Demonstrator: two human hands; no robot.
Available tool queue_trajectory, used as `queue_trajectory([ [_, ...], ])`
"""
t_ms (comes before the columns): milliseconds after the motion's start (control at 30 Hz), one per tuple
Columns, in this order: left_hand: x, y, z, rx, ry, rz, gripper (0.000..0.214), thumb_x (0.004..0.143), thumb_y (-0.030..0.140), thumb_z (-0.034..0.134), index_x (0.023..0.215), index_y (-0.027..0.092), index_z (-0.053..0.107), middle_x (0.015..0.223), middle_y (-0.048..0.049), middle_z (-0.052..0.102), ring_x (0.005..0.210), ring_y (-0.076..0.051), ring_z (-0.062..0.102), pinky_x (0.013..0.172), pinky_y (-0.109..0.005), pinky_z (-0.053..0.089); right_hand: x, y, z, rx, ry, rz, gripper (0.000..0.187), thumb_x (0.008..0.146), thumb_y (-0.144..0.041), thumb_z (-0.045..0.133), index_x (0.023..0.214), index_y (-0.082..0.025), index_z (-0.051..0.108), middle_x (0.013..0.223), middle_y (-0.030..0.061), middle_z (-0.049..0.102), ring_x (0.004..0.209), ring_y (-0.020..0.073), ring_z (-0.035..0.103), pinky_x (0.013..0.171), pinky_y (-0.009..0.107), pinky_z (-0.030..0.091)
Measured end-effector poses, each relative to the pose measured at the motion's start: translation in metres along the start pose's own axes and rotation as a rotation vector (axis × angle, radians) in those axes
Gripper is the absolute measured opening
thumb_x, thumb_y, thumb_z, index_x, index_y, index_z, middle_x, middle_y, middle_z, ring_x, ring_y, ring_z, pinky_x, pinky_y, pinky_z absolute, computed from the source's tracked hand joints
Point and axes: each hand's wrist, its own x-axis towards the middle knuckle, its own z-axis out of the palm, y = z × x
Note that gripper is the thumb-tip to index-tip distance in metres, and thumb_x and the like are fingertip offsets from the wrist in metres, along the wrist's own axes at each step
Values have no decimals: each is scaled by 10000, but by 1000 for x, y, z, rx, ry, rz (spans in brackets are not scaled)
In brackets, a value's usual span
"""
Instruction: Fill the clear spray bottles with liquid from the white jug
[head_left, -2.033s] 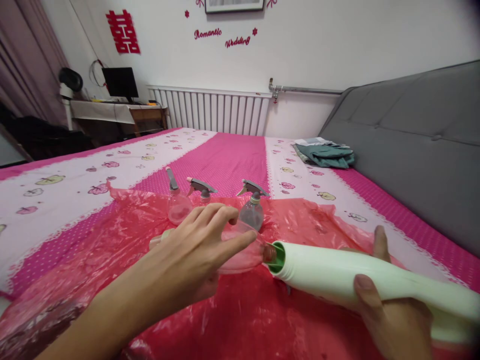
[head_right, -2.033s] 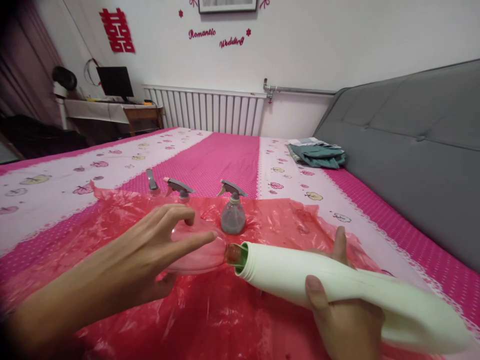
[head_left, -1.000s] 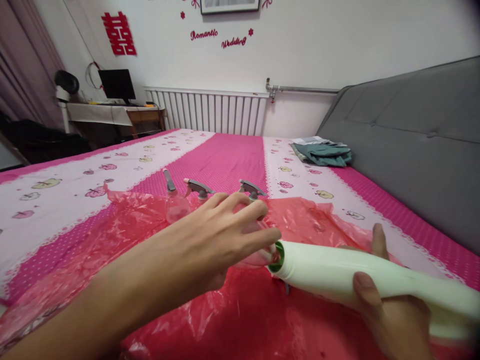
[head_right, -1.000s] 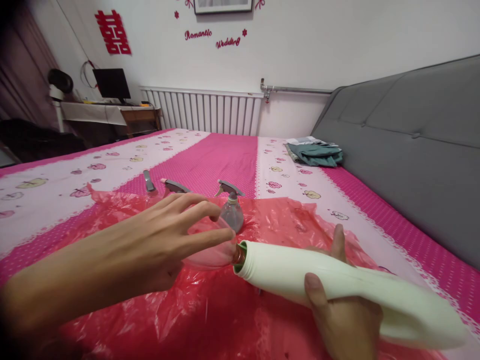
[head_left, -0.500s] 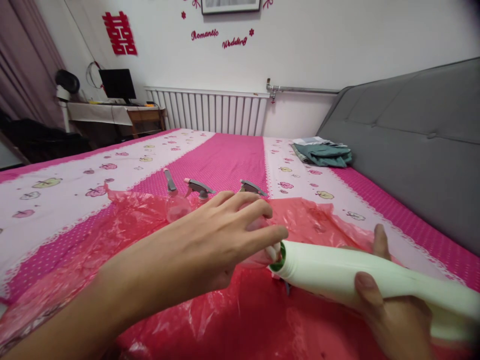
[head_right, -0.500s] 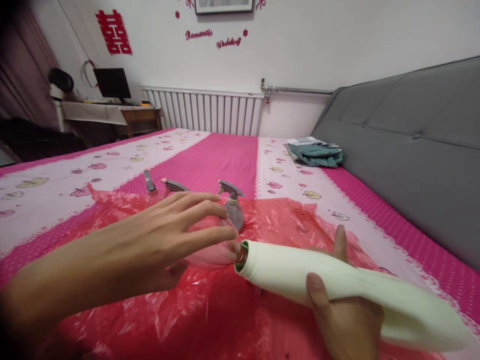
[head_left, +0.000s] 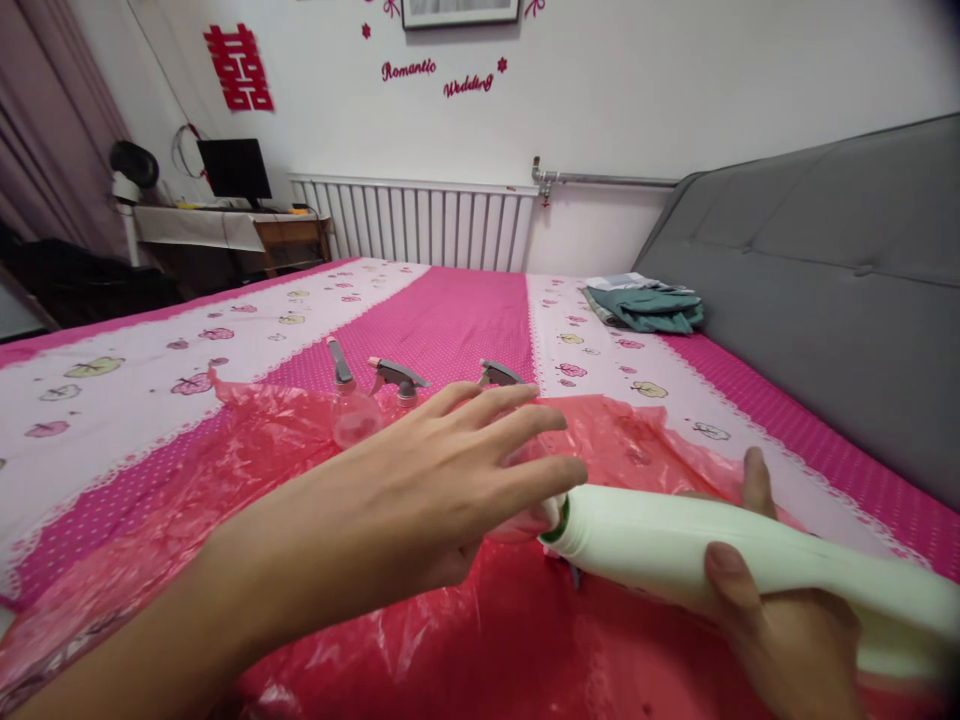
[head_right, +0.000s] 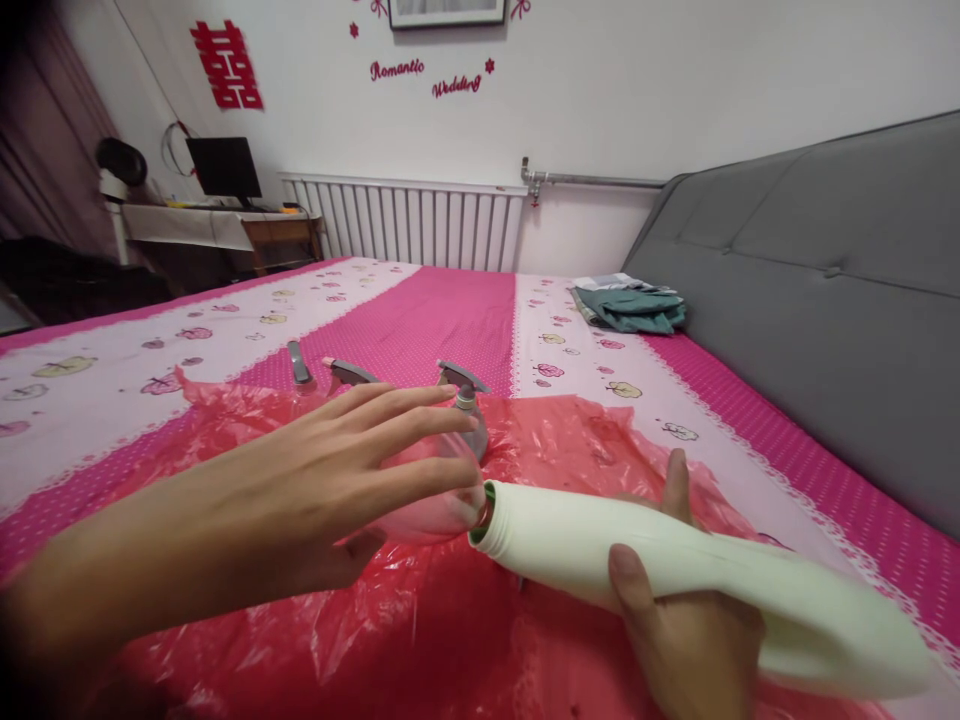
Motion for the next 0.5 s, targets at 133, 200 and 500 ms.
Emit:
queue_trajectory([
  [133, 0, 0, 1, -5, 6, 11, 607, 881, 1, 603, 1434, 244, 544, 1531, -90, 623, 1492, -308, 507, 1080, -463, 505, 1, 4, 2, -11, -4, -8, 969, 991, -820, 252, 1745, -214, 199, 1415, 188, 702, 1272, 580, 628, 933, 674, 530],
  [200, 1, 0, 1, -17, 9, 13, 617, 870, 1, 617, 1434, 240, 546, 1534, -94, 619, 1485, -310, 518, 1086, -461, 510, 1, 8, 4, -27, 5, -14, 957, 997, -804, 264, 1743, -208, 205, 1409, 183, 708, 1252, 566, 646, 922, 657, 541],
  [500, 4, -2, 1, -88, 3, 21, 616, 875, -26, 508, 1433, 231, 539, 1548, -104, 594, 1487, -306, 500, 1132, -477, 475, 0, 8, 6, -52, 35, -38, 893, 1023, -758, 276, 1745, -239, 198, 1359, 158, 738, 1195, 543, 682, 863, 633, 565],
])
